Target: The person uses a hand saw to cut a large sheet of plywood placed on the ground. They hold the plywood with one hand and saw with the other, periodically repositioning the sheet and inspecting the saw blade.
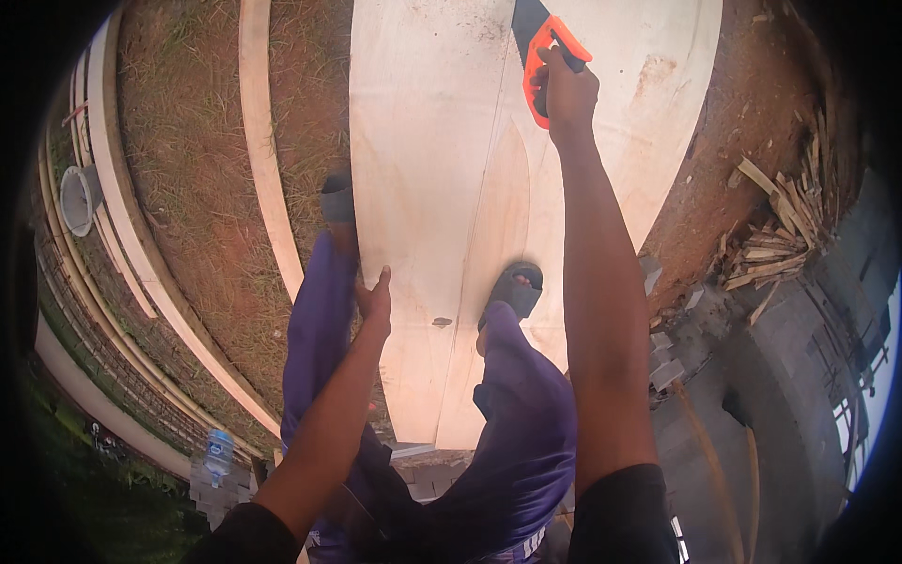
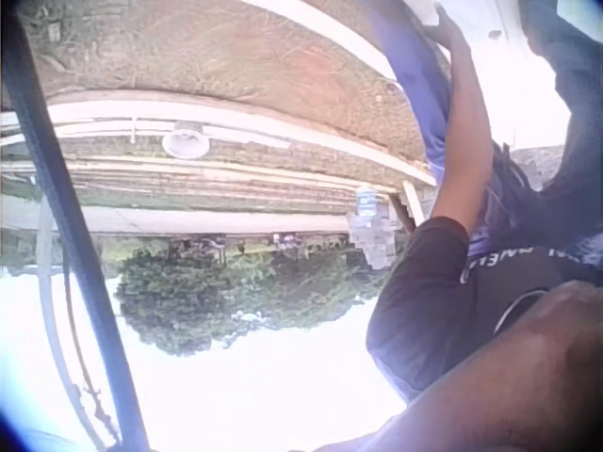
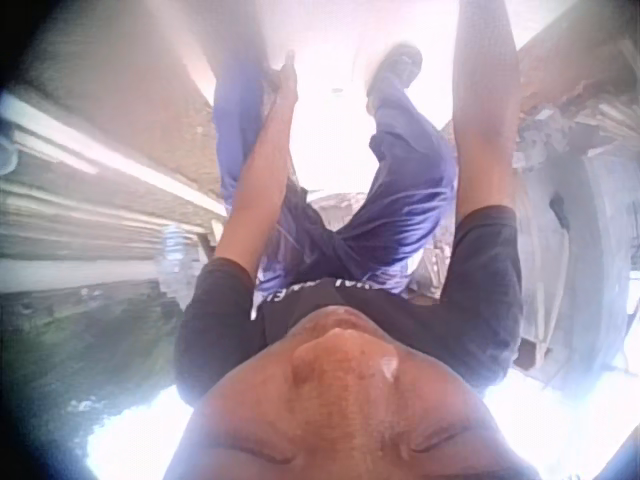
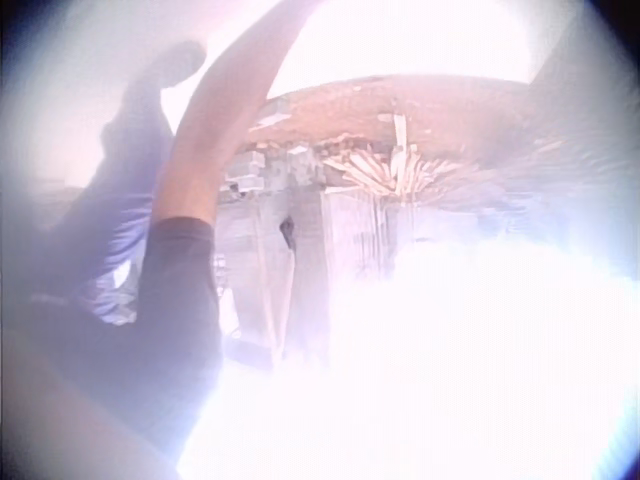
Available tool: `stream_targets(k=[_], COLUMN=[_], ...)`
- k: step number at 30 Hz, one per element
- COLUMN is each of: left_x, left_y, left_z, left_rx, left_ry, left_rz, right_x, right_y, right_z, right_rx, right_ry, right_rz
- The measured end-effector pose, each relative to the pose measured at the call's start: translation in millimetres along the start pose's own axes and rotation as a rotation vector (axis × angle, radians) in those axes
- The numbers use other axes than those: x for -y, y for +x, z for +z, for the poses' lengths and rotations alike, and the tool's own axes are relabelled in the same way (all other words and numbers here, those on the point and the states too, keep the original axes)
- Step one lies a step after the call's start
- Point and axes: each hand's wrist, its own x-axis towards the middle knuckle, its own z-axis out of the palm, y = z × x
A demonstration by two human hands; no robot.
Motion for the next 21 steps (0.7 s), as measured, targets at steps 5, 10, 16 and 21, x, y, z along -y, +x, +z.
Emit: stream_targets(k=[5, 10, 16, 21], left_x=[50, 68, 53, 60], left_y=[45, 81, 39, 40], left_z=[-2, -22, -18, -26], left_rx=[0.008, 0.149, 0.076, 0.207], left_ry=[-0.006, 0.226, 0.355, 0.304], left_rz=[-0.021, -0.218, 0.112, 0.089], right_x=[-46, -97, -240, -295], right_y=[-24, -112, -354, -573], right_z=[-56, -140, -223, -194], right_rx=[0.047, -0.133, -0.468, -0.270], right_ry=[-0.133, -0.142, -0.150, -0.247], right_rz=[-0.172, 0.053, 0.684, 1.154])
